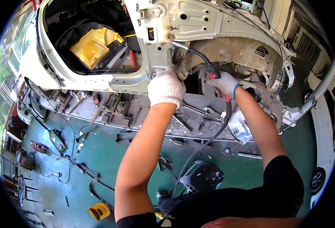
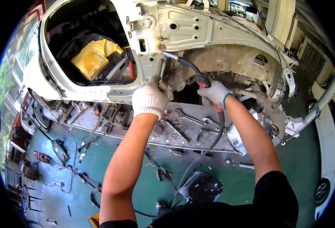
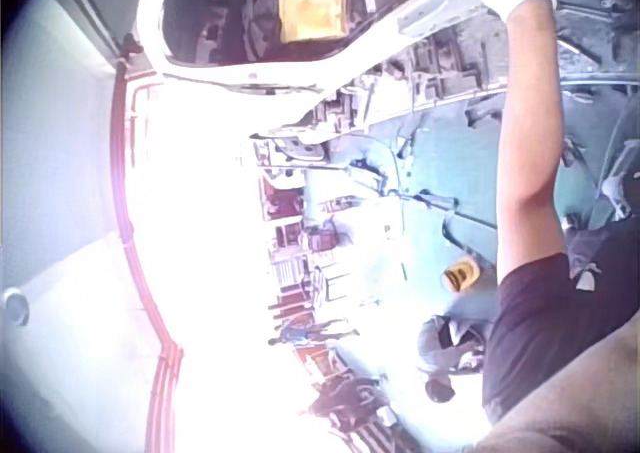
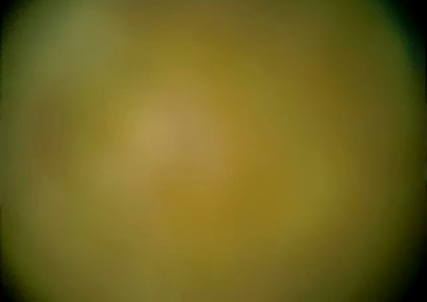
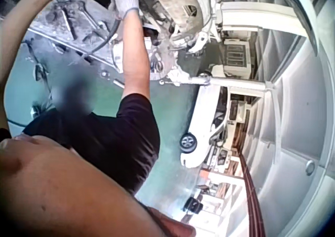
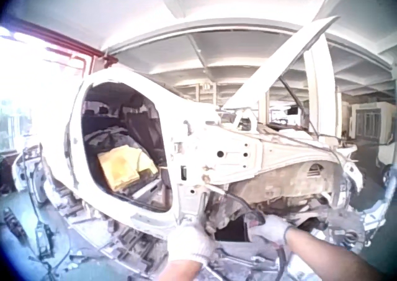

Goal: The person files a car body panel, then welds the same area with a welding torch. They then use a drill to make holes in the panel and a hammer to shape the metal. The work is performed in a workshop with tools and car parts visible.

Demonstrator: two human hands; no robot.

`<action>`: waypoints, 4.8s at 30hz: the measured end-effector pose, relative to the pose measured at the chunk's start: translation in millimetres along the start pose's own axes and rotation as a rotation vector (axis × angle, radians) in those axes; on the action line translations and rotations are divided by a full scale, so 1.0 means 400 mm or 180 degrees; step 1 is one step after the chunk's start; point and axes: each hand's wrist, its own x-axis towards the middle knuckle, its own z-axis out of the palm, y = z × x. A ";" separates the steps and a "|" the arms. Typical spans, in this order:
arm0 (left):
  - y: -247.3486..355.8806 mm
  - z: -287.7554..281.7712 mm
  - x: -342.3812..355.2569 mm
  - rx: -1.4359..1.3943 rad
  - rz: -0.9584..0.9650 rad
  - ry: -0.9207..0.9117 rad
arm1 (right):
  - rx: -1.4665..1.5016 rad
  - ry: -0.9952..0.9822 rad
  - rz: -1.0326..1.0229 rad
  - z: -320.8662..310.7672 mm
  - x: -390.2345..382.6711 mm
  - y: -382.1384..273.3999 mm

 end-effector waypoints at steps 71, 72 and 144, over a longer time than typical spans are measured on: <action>-0.101 0.100 -0.162 -0.0229 -0.0819 0.0155 | -0.0859 -0.0243 0.1105 0.273 -0.700 0.797; -0.139 0.114 -0.203 -0.0508 -0.1039 0.0231 | -0.0886 -0.0071 0.1118 0.282 -0.739 0.824; -0.060 -0.121 0.040 0.0024 0.0123 -0.0252 | -0.0351 -0.0017 0.0210 0.086 0.042 -0.113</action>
